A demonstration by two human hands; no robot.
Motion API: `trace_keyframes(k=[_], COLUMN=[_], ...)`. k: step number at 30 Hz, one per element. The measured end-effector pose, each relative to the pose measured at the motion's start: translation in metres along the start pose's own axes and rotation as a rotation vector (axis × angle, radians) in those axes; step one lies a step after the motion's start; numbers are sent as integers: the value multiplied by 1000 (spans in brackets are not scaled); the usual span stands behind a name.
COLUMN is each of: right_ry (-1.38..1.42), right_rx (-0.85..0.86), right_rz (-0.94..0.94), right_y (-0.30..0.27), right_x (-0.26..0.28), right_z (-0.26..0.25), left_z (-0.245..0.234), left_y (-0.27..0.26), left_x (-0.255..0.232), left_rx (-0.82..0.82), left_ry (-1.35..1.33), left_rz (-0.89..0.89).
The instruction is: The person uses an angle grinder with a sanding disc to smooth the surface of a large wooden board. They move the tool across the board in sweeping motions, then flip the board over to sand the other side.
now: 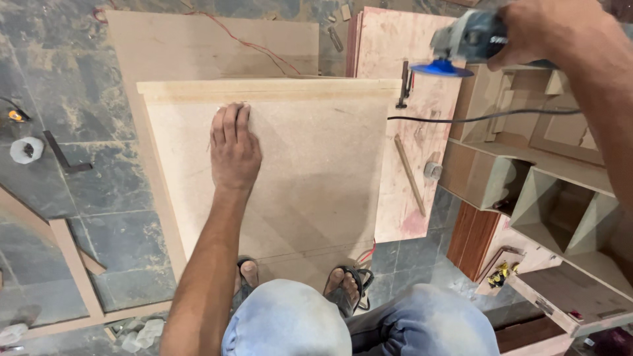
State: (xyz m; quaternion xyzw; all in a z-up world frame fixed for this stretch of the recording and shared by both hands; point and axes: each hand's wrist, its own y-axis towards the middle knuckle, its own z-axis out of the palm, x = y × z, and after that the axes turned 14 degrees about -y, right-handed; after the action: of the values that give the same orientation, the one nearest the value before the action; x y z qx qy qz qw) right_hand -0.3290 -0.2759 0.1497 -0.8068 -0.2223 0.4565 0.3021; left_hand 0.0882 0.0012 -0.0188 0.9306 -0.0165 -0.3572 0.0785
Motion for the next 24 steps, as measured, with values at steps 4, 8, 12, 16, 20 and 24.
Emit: trace_keyframes(k=[4, 8, 12, 16, 20, 24], right_ry=[230, 924, 1542, 2375, 2658, 2770], right_rx=[-141, -382, -602, -461, -617, -621], right_rz=[106, 183, 274, 579, 514, 588], right_y=[-2, -34, -70, -98, -139, -168], right_x=[-8, 16, 97, 185, 240, 254], right_z=[51, 90, 111, 118, 124, 150], left_z=[1, 2, 0, 25, 101, 201], left_y=[2, -1, 4, 25, 82, 118], left_x=[1, -1, -4, -6, -25, -92], left_rx=[-10, -18, -7, 76, 212, 382], left_ry=[1, 15, 17, -2, -235, -328], left_rz=[4, 18, 68, 247, 243, 236])
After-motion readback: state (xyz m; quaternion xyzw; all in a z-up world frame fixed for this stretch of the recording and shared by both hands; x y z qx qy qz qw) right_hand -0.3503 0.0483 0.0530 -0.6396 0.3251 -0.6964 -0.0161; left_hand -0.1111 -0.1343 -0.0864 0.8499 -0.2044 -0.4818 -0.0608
